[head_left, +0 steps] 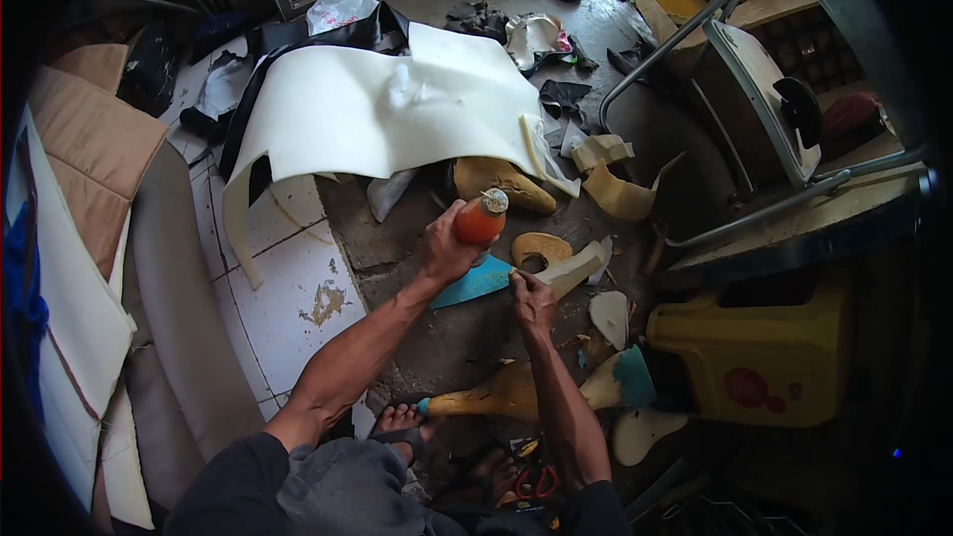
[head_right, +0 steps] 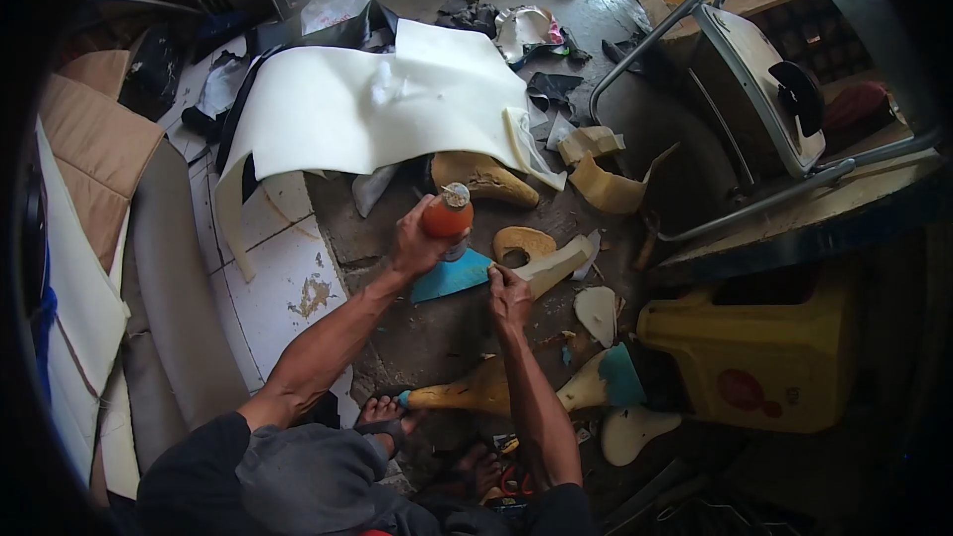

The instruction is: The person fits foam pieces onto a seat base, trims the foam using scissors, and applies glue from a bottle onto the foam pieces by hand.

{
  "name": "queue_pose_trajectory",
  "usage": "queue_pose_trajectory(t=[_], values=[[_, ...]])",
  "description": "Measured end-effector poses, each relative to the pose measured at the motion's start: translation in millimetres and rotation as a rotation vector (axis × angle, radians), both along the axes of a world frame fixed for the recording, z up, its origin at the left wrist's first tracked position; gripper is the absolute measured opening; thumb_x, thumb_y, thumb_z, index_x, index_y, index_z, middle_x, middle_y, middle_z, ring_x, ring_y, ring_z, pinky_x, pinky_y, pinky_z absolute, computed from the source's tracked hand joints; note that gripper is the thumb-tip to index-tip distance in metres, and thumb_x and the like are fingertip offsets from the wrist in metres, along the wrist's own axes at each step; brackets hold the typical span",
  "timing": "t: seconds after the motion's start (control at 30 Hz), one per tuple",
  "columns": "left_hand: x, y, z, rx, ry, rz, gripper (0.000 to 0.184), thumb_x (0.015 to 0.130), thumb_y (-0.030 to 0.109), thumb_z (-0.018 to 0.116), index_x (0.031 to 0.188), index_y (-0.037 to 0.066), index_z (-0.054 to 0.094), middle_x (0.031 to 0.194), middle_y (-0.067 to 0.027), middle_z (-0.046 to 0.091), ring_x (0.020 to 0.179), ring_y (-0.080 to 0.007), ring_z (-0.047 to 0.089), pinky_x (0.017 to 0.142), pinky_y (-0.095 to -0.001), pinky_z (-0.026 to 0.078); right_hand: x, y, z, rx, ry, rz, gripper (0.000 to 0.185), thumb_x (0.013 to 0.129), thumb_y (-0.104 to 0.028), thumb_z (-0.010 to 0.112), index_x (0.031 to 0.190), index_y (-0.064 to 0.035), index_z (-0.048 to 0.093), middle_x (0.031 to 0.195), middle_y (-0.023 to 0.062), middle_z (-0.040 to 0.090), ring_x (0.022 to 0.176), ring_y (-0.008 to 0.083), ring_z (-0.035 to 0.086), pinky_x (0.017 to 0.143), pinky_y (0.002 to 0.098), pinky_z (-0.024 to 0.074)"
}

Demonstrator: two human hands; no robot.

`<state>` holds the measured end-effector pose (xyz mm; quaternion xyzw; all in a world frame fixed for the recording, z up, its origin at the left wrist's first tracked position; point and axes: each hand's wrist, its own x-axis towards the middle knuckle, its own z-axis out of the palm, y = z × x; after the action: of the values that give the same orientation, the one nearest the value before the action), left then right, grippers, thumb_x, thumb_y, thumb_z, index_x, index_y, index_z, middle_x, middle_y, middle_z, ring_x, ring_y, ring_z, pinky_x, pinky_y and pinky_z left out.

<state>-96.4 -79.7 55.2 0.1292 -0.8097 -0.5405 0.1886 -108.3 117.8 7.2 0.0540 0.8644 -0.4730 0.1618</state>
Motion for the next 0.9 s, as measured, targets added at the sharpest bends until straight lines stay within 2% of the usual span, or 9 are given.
queue_pose_trajectory(t=[0.13,0.17,0.4,0.47,0.5,0.6,0.67,0.73,0.9], values=[[8.7,12.2,-23.4,0.084,-0.012,0.047,0.052,0.074,0.032,0.091,0.113,0.008,0.065,0.100,-0.0122,0.073,0.093,-0.0269,0.074,0.082,-0.0388,0.057,1.1,-5.4,-19.8,0.141,0.013,-0.004,0.038,0.095,-0.037,0.065,0.119,-0.0096,0.075,0.097,0.0185,0.076,0.093,0.0291,0.073,0.084,0.0379,0.0533],[10.5,12.2,-27.6,0.100,-0.008,0.052,0.052,0.074,0.032,0.091,0.112,0.008,0.065,0.098,-0.0122,0.073,0.092,-0.0268,0.074,0.082,-0.0392,0.058,1.1,-7.8,-22.9,0.185,0.036,-0.023,0.037,0.095,-0.038,0.063,0.118,-0.0127,0.075,0.098,0.0206,0.074,0.095,0.0354,0.072,0.086,0.0413,0.0533],[8.2,10.0,-39.5,-0.040,-0.061,0.034,0.052,0.074,0.032,0.091,0.113,0.009,0.064,0.098,-0.0092,0.074,0.092,-0.0246,0.074,0.081,-0.0390,0.058,-4.0,-21.0,-25.9,0.421,0.058,-0.082,0.035,0.097,-0.042,0.057,0.118,-0.0199,0.075,0.100,0.0180,0.075,0.096,0.0382,0.071,0.087,0.0469,0.0538],[7.1,6.9,-38.9,0.071,-0.027,0.004,0.052,0.073,0.032,0.089,0.112,0.010,0.062,0.097,-0.0162,0.071,0.095,-0.0375,0.071,0.080,-0.0436,0.056,-6.6,-25.0,-30.6,0.461,0.109,0.016,0.033,0.100,-0.040,0.055,0.118,-0.0224,0.074,0.100,0.0171,0.074,0.097,0.0389,0.071,0.084,0.0486,0.0546],[7.5,5.9,-38.3,0.067,-0.030,0.006,0.052,0.073,0.032,0.089,0.112,0.010,0.062,0.097,-0.0162,0.071,0.095,-0.0375,0.071,0.080,-0.0436,0.056,-6.2,-28.1,-32.8,0.457,0.106,0.019,0.033,0.100,-0.040,0.055,0.118,-0.0224,0.074,0.100,0.0171,0.074,0.097,0.0389,0.071,0.084,0.0486,0.0546],[6.1,3.7,-37.6,0.105,-0.015,-0.013,0.053,0.073,0.032,0.090,0.112,0.010,0.062,0.098,-0.0156,0.071,0.094,-0.0368,0.071,0.079,-0.0429,0.056,-8.4,-34.7,-38.1,0.450,0.139,0.094,0.029,0.098,-0.036,0.055,0.116,-0.0208,0.072,0.095,0.0168,0.074,0.093,0.0393,0.071,0.081,0.0495,0.0547],[7.1,4.7,-39.7,0.099,-0.021,-0.009,0.051,0.073,0.031,0.089,0.111,0.010,0.062,0.098,-0.0149,0.071,0.093,-0.0357,0.071,0.080,-0.0422,0.056,-6.6,-33.7,-40.9,0.398,0.286,0.359,0.024,0.096,-0.030,0.055,0.114,-0.0192,0.067,0.091,0.0169,0.073,0.089,0.0393,0.071,0.076,0.0518,0.0542],[7.7,5.5,-37.5,0.080,-0.028,-0.007,0.051,0.073,0.031,0.089,0.110,0.010,0.062,0.098,-0.0148,0.071,0.093,-0.0357,0.071,0.080,-0.0420,0.056,-10.8,-23.1,-41.7,0.381,0.385,0.401,0.024,0.093,-0.023,0.057,0.115,-0.0181,0.065,0.090,0.0181,0.072,0.085,0.0383,0.071,0.071,0.0524,0.0537],[10.0,4.5,-37.3,0.099,-0.043,-0.009,0.051,0.073,0.032,0.089,0.109,0.010,0.061,0.098,-0.0152,0.071,0.093,-0.0365,0.071,0.080,-0.0420,0.056,-9.5,-7.0,-41.4,0.623,0.402,0.481,0.026,0.094,-0.017,0.053,0.117,-0.0169,0.064,0.088,0.0166,0.072,0.080,0.0365,0.072,0.066,0.0490,0.0542]])
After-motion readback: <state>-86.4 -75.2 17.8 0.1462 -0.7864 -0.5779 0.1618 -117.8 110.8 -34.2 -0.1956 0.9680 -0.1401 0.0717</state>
